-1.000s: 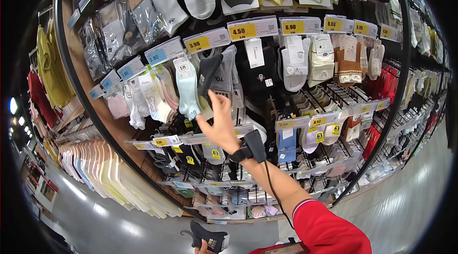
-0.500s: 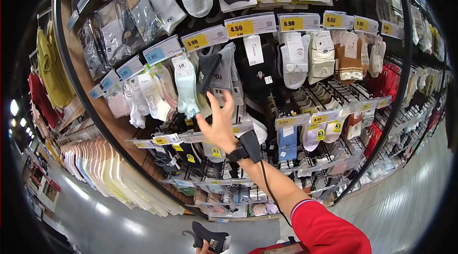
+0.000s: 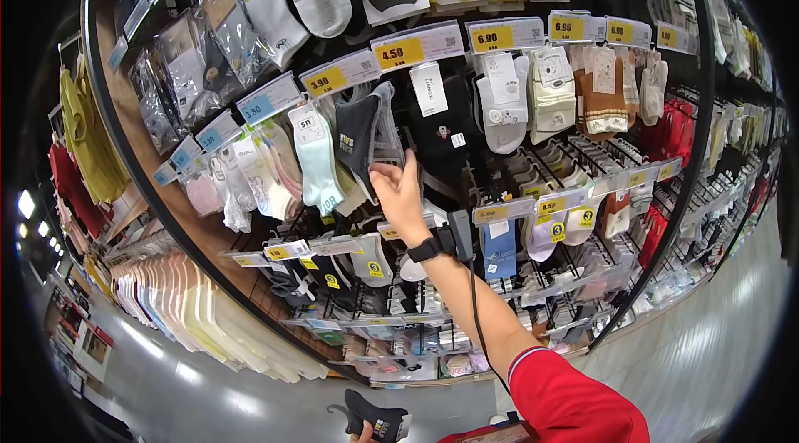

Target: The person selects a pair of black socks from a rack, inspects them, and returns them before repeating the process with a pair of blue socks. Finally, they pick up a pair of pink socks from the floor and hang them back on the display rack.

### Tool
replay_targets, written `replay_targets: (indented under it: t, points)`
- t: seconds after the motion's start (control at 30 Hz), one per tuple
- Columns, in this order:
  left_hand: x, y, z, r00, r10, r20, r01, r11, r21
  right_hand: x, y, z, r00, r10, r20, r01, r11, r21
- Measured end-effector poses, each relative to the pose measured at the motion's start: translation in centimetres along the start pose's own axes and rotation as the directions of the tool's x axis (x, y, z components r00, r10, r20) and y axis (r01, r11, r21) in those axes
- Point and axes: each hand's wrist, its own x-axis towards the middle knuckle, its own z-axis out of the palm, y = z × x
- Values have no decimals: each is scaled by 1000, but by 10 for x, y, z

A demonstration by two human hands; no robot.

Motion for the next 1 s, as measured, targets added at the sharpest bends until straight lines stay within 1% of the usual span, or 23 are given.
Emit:
replay_targets:
  t: [0.03, 0.07, 0.1, 0.13, 0.17, 0.2, 0.23, 0.27, 0.3, 0.37, 0.4, 0.43, 0.47, 0.5, 0.6, 0.73, 0.8, 0.83, 0.9, 0.93, 1.0]
  points:
    - [0, 9, 3, 1000, 1, 0, -1, 1000, 2, -1, 1, -1, 1000, 0, 1, 0, 999, -48]
    - [-1, 24, 8, 983, -181, -7, 169, 930, -325, -2, 3, -2, 1000, 0, -1, 0, 999, -48]
    - [-3, 34, 10, 935, -350, 46, 304, 731, -611, -5, 4, -3, 999, -6, 48, 14, 986, -166]
    - [-4, 34, 9, 935, -350, 47, 305, 733, -608, -8, 5, -2, 995, -6, 96, 33, 959, -282]
    - [-5, 34, 8, 982, -184, 34, 183, 906, -381, -12, 7, 1, 991, -81, 105, 112, 938, -328]
    - [-6, 34, 8, 998, -14, 66, 23, 991, -129, -15, 8, 2, 992, -64, 109, 100, 922, -374]
    - [-7, 36, 9, 998, -15, 68, 24, 992, -126, -18, 5, 3, 990, -67, 124, 118, 877, -465]
    - [-6, 40, 11, 988, -135, 71, 150, 938, -311, -19, 4, 4, 988, -67, 140, 135, 823, -552]
    - [-6, 44, 13, 963, -251, 95, 265, 835, -483, -19, 6, 5, 988, -66, 138, 132, 823, -552]
    - [-7, 51, 15, 960, -263, 99, 276, 819, -504, -20, 9, 7, 972, -155, 179, 234, 737, -634]
    - [-8, 53, 16, 957, -272, 103, 284, 801, -527, -21, 11, 7, 972, -152, 180, 233, 737, -634]
    - [-8, 49, 16, 956, -275, 101, 286, 800, -527, -23, 11, 7, 965, -181, 187, 260, 711, -653]
    - [-8, 42, 15, 943, -310, 125, 324, 752, -574, -24, 12, 8, 958, -210, 196, 287, 683, -671]
    - [-9, 38, 15, 928, -342, 151, 359, 700, -618, -25, 12, 8, 958, -207, 200, 287, 684, -670]
    - [-12, 43, 15, 932, -328, 158, 355, 726, -589, -26, 12, 9, 964, -173, 200, 263, 698, -666]
    - [-14, 53, 16, 942, -298, 151, 327, 730, -600, -30, 4, 13, 968, -138, 211, 243, 735, -634]
    - [-12, 49, 17, 915, -377, 144, 367, 627, -687, -30, 5, 13, 967, -144, 209, 244, 753, -611]
    - [-11, 43, 15, 915, -378, 143, 366, 625, -689, -30, 7, 13, 966, -151, 211, 251, 750, -613]
    - [-9, 29, 10, 934, -327, 144, 355, 804, -477, -30, 9, 12, 967, -147, 206, 244, 763, -598]
    - [-10, 35, 12, 934, -327, 143, 354, 803, -479, -30, 10, 12, 969, -144, 200, 236, 777, -584]
    - [-12, 50, 17, 911, -391, 129, 374, 656, -655, -31, 12, 12, 963, -171, 211, 263, 773, -577]
